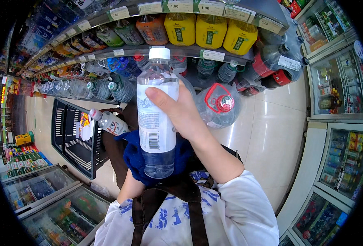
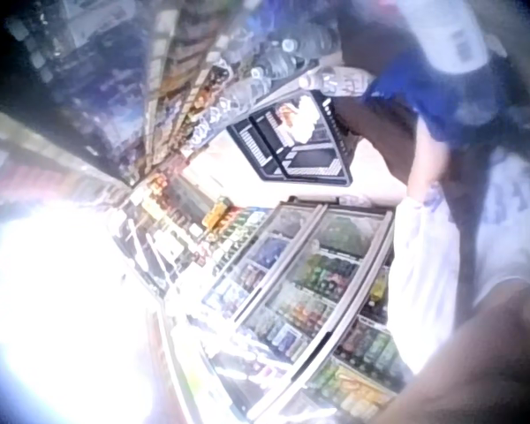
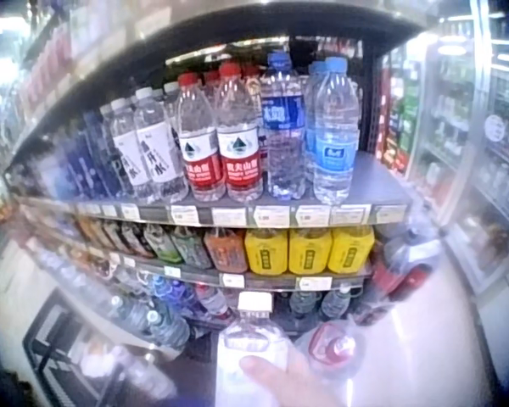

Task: The person wipes several plastic water bottles with a blue cloth and places them on a store shelf. They handle individual bottles and a six-pack of water, arranging them among other beverages in a retail aisle.

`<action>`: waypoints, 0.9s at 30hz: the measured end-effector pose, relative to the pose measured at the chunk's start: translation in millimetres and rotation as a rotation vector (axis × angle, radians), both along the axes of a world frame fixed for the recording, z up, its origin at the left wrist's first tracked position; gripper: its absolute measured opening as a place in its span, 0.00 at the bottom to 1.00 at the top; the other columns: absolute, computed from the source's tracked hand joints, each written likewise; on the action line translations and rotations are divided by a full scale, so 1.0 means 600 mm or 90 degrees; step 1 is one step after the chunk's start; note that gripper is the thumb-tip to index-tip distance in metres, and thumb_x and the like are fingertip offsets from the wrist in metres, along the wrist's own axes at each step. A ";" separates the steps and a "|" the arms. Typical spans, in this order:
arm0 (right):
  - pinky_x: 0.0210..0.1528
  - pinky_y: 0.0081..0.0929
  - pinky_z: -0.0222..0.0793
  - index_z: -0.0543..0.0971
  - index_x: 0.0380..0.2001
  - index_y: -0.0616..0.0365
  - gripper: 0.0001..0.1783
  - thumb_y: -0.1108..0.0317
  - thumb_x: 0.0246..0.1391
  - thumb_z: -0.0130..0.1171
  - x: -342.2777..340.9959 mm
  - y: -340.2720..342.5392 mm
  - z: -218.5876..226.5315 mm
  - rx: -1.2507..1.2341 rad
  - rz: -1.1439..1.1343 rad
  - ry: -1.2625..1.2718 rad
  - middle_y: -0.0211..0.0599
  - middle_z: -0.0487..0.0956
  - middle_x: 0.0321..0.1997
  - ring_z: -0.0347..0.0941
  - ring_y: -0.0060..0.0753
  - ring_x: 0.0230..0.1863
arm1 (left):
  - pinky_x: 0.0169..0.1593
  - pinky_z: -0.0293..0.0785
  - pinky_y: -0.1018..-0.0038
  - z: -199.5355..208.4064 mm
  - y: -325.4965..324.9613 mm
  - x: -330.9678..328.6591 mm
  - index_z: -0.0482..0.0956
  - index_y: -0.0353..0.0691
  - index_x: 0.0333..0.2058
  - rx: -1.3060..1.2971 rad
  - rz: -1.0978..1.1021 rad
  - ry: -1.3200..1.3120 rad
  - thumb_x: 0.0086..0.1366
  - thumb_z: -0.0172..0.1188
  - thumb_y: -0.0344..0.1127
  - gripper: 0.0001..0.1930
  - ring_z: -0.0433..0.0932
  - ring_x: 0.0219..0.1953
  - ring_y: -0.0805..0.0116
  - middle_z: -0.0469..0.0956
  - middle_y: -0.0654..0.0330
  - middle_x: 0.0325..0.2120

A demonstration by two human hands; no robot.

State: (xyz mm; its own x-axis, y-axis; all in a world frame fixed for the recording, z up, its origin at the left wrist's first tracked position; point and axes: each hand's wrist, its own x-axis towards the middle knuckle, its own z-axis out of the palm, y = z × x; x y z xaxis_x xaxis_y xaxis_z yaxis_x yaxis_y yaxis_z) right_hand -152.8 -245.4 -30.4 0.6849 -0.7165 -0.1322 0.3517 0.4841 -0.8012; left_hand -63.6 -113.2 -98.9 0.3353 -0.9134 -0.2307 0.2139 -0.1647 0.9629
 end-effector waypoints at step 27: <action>0.35 0.35 0.70 0.40 0.58 0.48 0.57 0.60 0.26 0.65 -0.023 0.022 -0.056 -0.061 0.062 -0.377 0.51 0.69 0.35 0.70 0.45 0.36 | 0.42 0.66 0.73 -0.037 0.026 -0.001 0.65 0.35 0.41 0.036 0.001 0.083 0.41 0.63 0.32 0.26 0.70 0.39 0.68 0.70 0.57 0.37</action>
State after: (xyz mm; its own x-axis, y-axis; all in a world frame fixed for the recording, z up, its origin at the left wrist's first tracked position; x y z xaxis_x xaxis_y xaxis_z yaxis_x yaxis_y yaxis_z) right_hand -166.5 -232.4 -64.0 0.6852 -0.6369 0.3533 0.7087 0.4713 -0.5250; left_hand -64.2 -97.7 -121.1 0.3007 -0.8972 -0.3234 0.3376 -0.2170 0.9159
